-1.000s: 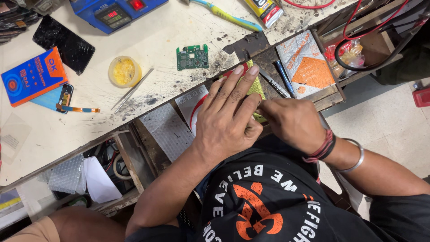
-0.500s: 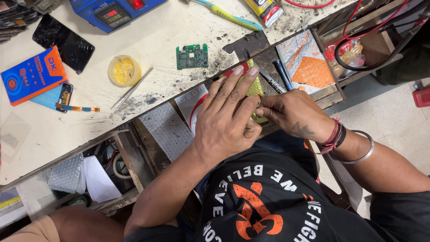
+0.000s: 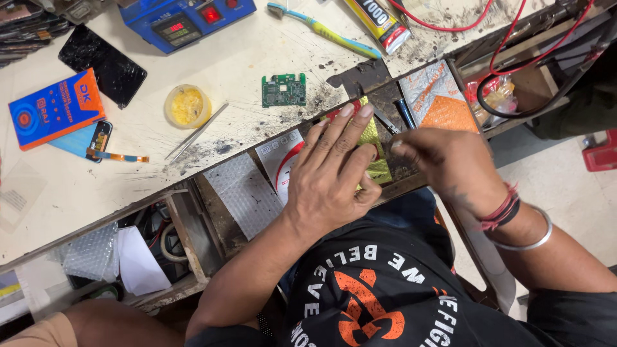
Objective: The person pries open a smartphone, separates the back cover, and works on the internal battery and flex cables on the workbench. They use a pry tool to lift components and press the phone parts together while handling a second phone on the bench.
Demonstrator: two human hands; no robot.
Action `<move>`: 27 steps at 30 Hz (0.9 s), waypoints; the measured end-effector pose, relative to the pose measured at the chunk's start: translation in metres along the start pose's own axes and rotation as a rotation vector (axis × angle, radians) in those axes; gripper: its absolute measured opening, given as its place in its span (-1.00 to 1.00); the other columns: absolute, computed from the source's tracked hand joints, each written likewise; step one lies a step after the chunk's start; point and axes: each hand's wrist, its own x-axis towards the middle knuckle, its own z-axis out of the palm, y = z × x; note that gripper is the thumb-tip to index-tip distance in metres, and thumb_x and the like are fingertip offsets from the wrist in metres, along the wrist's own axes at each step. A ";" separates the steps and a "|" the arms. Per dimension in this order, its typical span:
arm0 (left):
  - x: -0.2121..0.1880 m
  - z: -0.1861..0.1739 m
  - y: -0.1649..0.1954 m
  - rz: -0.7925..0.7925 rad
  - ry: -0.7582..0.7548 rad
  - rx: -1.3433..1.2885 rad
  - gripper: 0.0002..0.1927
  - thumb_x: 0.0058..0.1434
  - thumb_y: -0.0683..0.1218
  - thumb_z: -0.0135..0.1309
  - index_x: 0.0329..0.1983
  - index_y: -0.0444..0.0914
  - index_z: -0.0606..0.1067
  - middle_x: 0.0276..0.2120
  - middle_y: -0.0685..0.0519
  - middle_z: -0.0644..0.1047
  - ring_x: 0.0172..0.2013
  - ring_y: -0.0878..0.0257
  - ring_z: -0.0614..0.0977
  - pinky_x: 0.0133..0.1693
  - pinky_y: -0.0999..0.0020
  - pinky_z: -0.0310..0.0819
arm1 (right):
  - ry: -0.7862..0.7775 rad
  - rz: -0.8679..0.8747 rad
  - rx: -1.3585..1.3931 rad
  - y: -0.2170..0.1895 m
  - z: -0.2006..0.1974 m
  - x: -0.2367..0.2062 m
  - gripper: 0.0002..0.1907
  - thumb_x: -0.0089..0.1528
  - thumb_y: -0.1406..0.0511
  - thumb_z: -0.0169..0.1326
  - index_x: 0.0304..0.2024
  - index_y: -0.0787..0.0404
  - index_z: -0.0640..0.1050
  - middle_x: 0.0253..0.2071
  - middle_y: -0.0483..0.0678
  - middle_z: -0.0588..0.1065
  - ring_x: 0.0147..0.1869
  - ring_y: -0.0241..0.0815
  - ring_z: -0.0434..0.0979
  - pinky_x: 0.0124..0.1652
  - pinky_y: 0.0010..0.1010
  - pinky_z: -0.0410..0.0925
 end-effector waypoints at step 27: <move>-0.020 -0.013 0.005 -0.071 0.286 -0.112 -0.59 0.37 -0.12 0.19 0.09 -0.27 0.22 0.41 -0.17 0.32 0.36 -0.03 0.48 0.31 -0.02 0.36 | 0.343 -0.227 0.057 -0.104 -0.002 -0.005 -0.82 0.20 0.39 0.27 -0.15 0.21 0.61 -0.16 -0.04 0.59 -0.13 -0.13 0.65 -0.15 -0.41 0.44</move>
